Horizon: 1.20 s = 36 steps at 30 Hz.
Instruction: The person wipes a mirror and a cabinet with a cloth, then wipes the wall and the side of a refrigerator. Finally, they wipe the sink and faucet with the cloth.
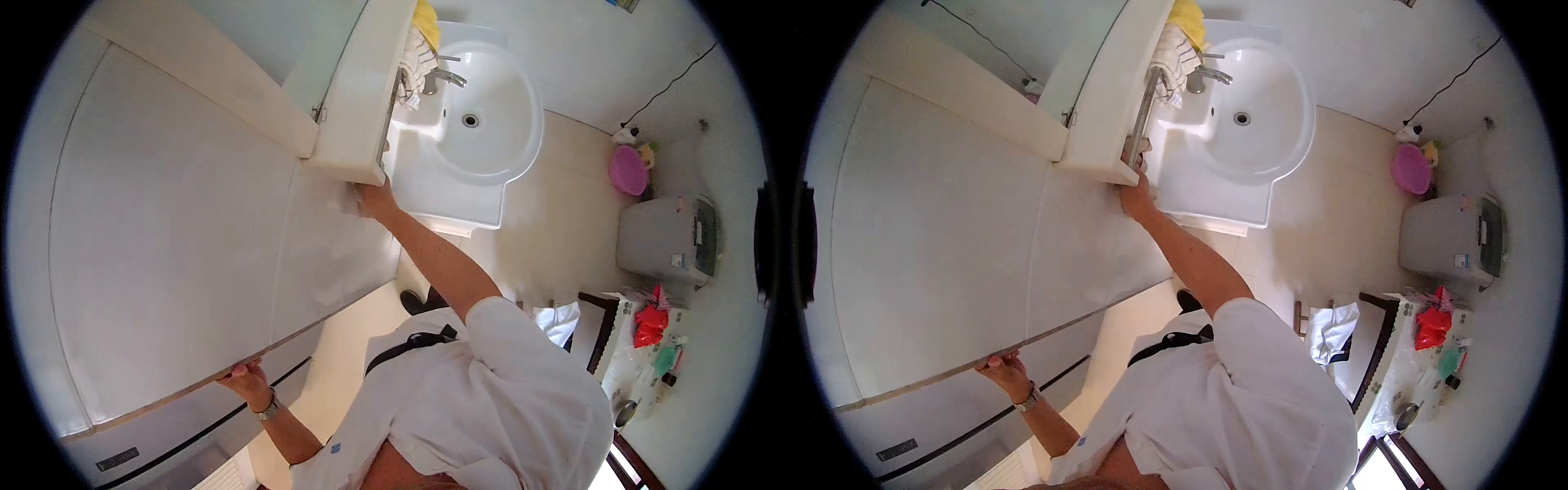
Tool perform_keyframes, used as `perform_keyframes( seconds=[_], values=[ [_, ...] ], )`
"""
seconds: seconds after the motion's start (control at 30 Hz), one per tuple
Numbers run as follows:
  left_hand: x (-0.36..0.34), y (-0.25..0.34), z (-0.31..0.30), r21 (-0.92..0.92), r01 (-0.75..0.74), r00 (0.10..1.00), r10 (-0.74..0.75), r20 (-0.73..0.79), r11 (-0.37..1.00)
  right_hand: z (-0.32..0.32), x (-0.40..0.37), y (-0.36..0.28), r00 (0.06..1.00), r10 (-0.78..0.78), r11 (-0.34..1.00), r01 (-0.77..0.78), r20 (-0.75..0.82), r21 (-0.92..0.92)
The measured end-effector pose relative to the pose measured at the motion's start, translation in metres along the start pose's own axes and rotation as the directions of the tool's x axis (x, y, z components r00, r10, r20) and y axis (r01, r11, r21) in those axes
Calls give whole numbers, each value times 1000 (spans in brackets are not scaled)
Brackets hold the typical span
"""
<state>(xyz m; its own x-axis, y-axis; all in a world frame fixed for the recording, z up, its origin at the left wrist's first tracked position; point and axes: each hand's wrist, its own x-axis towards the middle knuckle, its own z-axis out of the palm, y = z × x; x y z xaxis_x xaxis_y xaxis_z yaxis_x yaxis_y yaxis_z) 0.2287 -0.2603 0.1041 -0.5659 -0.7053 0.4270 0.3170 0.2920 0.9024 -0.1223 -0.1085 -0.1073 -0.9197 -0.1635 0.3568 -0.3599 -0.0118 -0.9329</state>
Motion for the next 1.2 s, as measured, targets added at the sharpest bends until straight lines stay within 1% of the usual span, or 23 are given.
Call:
perform_keyframes(
  seconds=[0.03, 0.1, 0.13, 0.2, 0.23, 0.3, 0.37, 0.43, 0.53, 0.6, 0.63, 0.7, 0.73, 0.8, 0.83, 0.87, 0.93, 0.97, 1.0, 1.03, 1.07, 1.13, 1.2],
  values=[
    [-2, -5, -7, -15, 5, 1000, -5, 0, 1000, -8, -1, -8, 1000, -1, 1000, 1, 1, -5],
    [-1, 1, -3, -2, 33, 999, -33, 4, 999, -30, 8, -65, 923, 383, 893, -378, 29, 245],
    [-1, 5, 0, 16, 64, 998, -64, 7, 998, -30, 14, -58, 923, 383, 893, -378, 26, 245],
    [-1, 13, 7, 2, 46, 999, -46, 7, 999, -28, 34, -43, 980, 181, 744, -188, 77, 641],
    [-2, 15, 12, -13, 26, 1000, -26, 5, 1000, -29, 46, -38, 980, 184, 741, -192, 81, 643],
    [-8, 16, 6, 6, 53, 998, -53, -46, 999, -34, 77, -44, 784, 553, 285, -495, 281, 821],
    [-15, 20, 5, 23, 74, 992, -71, -103, 997, -28, 100, 2, 810, 512, 308, -483, 285, 819],
    [-24, 22, 11, -33, 110, 956, -115, -270, 993, -33, 125, 15, 834, 467, 332, -474, 294, 816],
    [-39, 16, -6, -87, 68, 960, -88, -265, 994, -47, 158, 10, 756, 578, 318, -555, 307, 768],
    [-44, 18, 1, -24, 39, 959, -44, -281, 999, -32, 175, 43, 869, 468, 342, -348, 162, 873],
    [-44, 22, 9, 10, 63, 939, -55, -341, 998, -29, 181, 54, 866, 467, 333, -359, 178, 872],
    [-38, 35, 48, 75, 97, 900, -55, -432, 992, -27, 197, 68, 921, 327, 158, -272, 209, 949],
    [-38, 35, 49, 83, 95, 894, -48, -446, 992, -16, 208, 97, 918, 324, 149, -287, 227, 946],
    [-37, 32, 41, 77, 113, 900, -69, -431, 991, 18, 223, 179, 860, 427, -226, -199, 281, 953],
    [-37, 33, 45, 87, 119, 873, -62, -483, 989, 30, 223, 200, 856, 426, -237, -207, 293, 949],
    [-36, 36, 50, 95, 117, 871, -56, -489, 989, 40, 220, 220, 907, 262, -425, -197, 329, 883],
    [-34, 37, 58, 123, 122, 888, -53, -456, 985, 46, 218, 244, 960, -74, -727, -237, 269, 644],
    [-37, 34, 46, 121, 155, 884, -83, -460, 980, 23, 211, 188, 936, 161, -573, -169, 313, 802],
    [-37, 33, 47, 120, 155, 884, -83, -460, 981, -2, 204, 126, 851, 401, -344, -203, 340, 917],
    [-36, 33, 48, 80, 129, 905, -84, -417, 988, -30, 197, 58, 720, 603, -148, -323, 345, 935],
    [-36, 34, 48, 38, 108, 924, -86, -373, 993, -44, 182, 34, 717, 608, -145, -321, 341, 936],
    [-39, 29, 41, 0, 113, 917, -104, -386, 994, -63, 158, 4, 850, 444, 430, -479, 283, 765],
    [-38, 30, 45, -39, 116, 908, -122, -402, 993, -73, 136, -15, 854, 405, 377, -482, 327, 791]
  ],
)
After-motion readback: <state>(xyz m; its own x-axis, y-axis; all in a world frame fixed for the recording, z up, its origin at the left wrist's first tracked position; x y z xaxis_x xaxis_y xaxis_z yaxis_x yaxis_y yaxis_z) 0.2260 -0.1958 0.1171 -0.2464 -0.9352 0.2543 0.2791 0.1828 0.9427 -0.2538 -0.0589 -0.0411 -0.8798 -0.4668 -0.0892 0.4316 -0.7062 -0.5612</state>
